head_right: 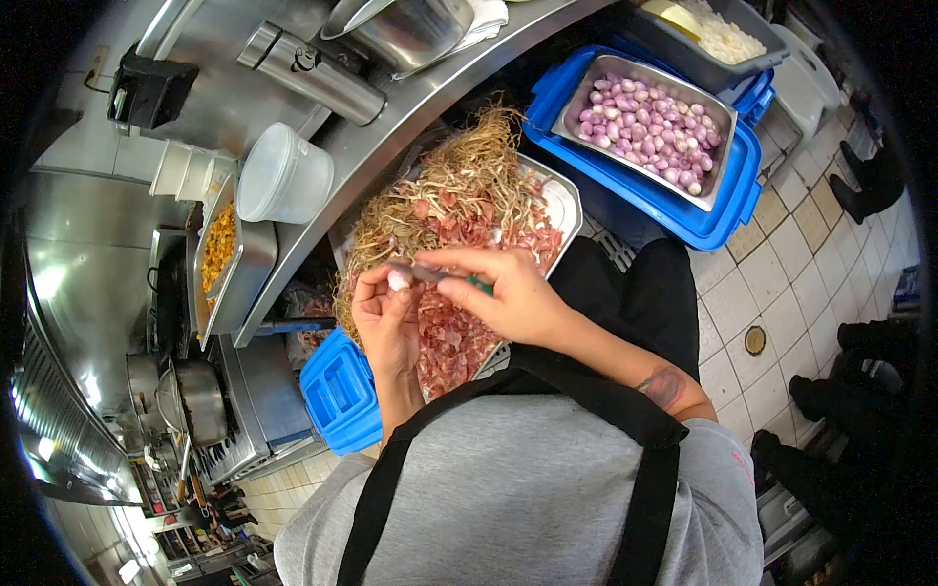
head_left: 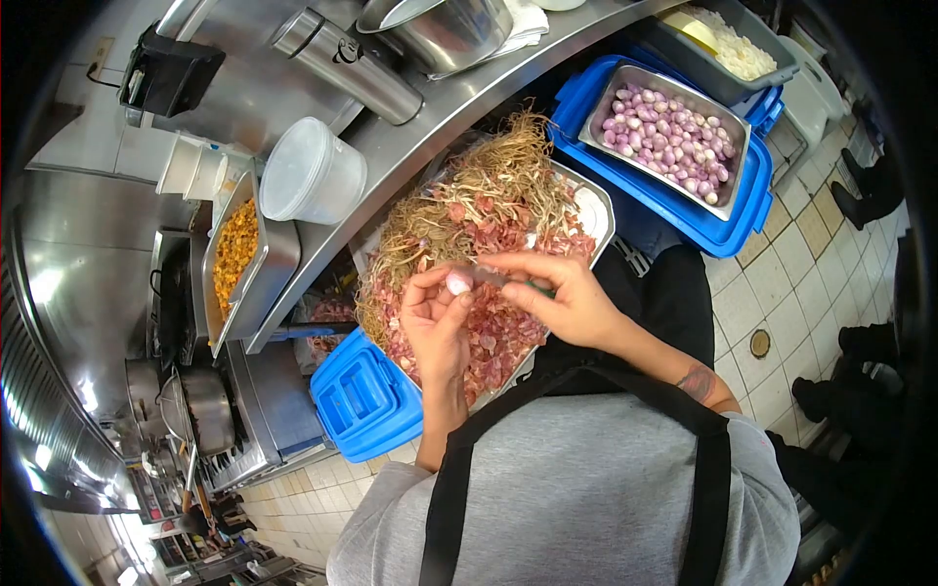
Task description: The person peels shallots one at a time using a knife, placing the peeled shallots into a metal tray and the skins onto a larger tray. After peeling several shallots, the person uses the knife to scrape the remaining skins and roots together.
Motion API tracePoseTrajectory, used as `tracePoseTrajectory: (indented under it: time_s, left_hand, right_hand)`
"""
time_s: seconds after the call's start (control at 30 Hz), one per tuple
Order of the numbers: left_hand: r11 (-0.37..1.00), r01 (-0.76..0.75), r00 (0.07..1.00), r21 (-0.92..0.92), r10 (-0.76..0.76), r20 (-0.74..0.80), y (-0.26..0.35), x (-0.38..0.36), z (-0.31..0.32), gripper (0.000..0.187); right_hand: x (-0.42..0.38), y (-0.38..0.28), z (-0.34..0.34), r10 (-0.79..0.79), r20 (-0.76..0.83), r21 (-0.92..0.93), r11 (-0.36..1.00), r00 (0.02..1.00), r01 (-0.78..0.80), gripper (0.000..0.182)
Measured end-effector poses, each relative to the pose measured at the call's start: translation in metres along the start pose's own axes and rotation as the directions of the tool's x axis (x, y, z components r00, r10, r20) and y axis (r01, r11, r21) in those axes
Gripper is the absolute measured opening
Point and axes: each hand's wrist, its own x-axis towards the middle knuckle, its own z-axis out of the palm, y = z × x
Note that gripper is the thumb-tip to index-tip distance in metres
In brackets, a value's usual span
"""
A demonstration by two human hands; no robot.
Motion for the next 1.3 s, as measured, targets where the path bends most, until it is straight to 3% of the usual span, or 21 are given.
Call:
tracePoseTrajectory:
  time_s: [0.1,0.2,0.3,0.4,0.5,0.53,0.6,0.63,0.7,0.77,0.87,0.97,1.07,1.1,1.2,1.3]
  left_hand:
    - [1.000,-0.001,1.000,0.015,0.002,-0.011,0.001,0.001,0.000,0.027]
    - [1.000,-0.018,1.000,0.010,0.017,0.018,0.001,0.000,0.001,0.029]
    - [0.999,0.025,1.000,-0.047,-0.026,-0.004,0.002,-0.002,0.002,0.030]
    - [0.999,0.032,0.999,-0.023,-0.032,0.019,-0.001,-0.003,0.003,0.029]
    - [0.998,0.053,0.998,-0.024,-0.053,-0.019,-0.001,-0.004,0.004,0.028]
    - [0.996,0.085,0.996,-0.037,-0.085,0.013,0.001,-0.004,0.003,0.029]
    - [0.986,0.153,0.986,-0.061,-0.148,0.077,0.006,-0.002,-0.001,0.031]
    - [0.988,0.150,0.981,-0.020,-0.146,0.129,0.008,-0.001,-0.003,0.033]
    - [0.989,0.137,0.962,0.061,-0.147,0.232,0.011,-0.001,-0.007,0.037]
    - [0.987,0.141,0.958,0.073,-0.154,0.241,0.012,-0.002,-0.003,0.039]
    - [0.983,0.162,0.963,0.087,-0.177,0.206,0.011,-0.001,-0.001,0.039]
    - [0.985,0.156,0.975,0.070,-0.165,0.151,0.009,-0.001,0.000,0.037]
    - [0.987,0.116,0.985,0.109,-0.129,0.116,0.011,0.000,0.003,0.037]
    - [0.986,0.101,0.987,0.133,-0.116,0.110,0.012,0.000,0.005,0.036]
    - [0.987,0.108,0.991,0.120,-0.117,0.068,0.012,-0.002,0.004,0.036]
    - [0.986,0.089,0.994,0.138,-0.096,0.047,0.011,-0.004,0.002,0.036]
  right_hand:
    - [-0.001,-0.011,0.000,-0.008,0.110,-0.134,0.991,0.994,0.023,0.033]
    - [-0.001,-0.004,0.005,-0.115,0.060,-0.103,0.987,0.992,0.120,0.032]
    - [-0.001,-0.006,0.005,-0.111,0.058,-0.086,0.990,0.992,0.116,0.032]
    - [-0.001,0.004,0.003,-0.202,0.044,-0.188,0.960,0.978,0.207,0.030]
    - [0.000,0.013,0.005,-0.282,0.008,-0.102,0.954,0.960,0.281,0.027]
    - [0.000,0.011,0.001,-0.088,0.071,0.085,0.993,0.994,0.082,0.026]
    - [0.001,0.002,-0.012,0.249,0.291,0.384,0.854,0.924,-0.352,0.024]
    - [0.002,0.004,-0.014,0.204,0.295,0.394,0.864,0.933,-0.314,0.024]
    - [0.005,0.002,-0.017,0.225,0.211,0.371,0.882,0.951,-0.291,0.024]
    - [0.007,0.003,-0.018,0.256,0.081,0.319,0.909,0.963,-0.269,0.024]
    - [0.009,0.012,-0.015,0.099,-0.106,0.135,0.987,0.989,-0.084,0.025]
    - [0.004,-0.005,-0.017,0.121,0.025,-0.095,0.988,0.992,-0.118,0.028]
    - [0.000,0.003,-0.004,-0.043,0.059,0.061,0.997,0.997,0.040,0.032]
    - [-0.001,-0.005,-0.006,0.015,0.116,0.023,1.000,0.993,-0.018,0.034]
    - [0.000,-0.007,-0.005,-0.032,0.133,-0.019,0.999,0.991,0.035,0.035]
    - [0.000,-0.020,-0.011,0.131,0.217,-0.069,0.991,0.967,-0.118,0.035]
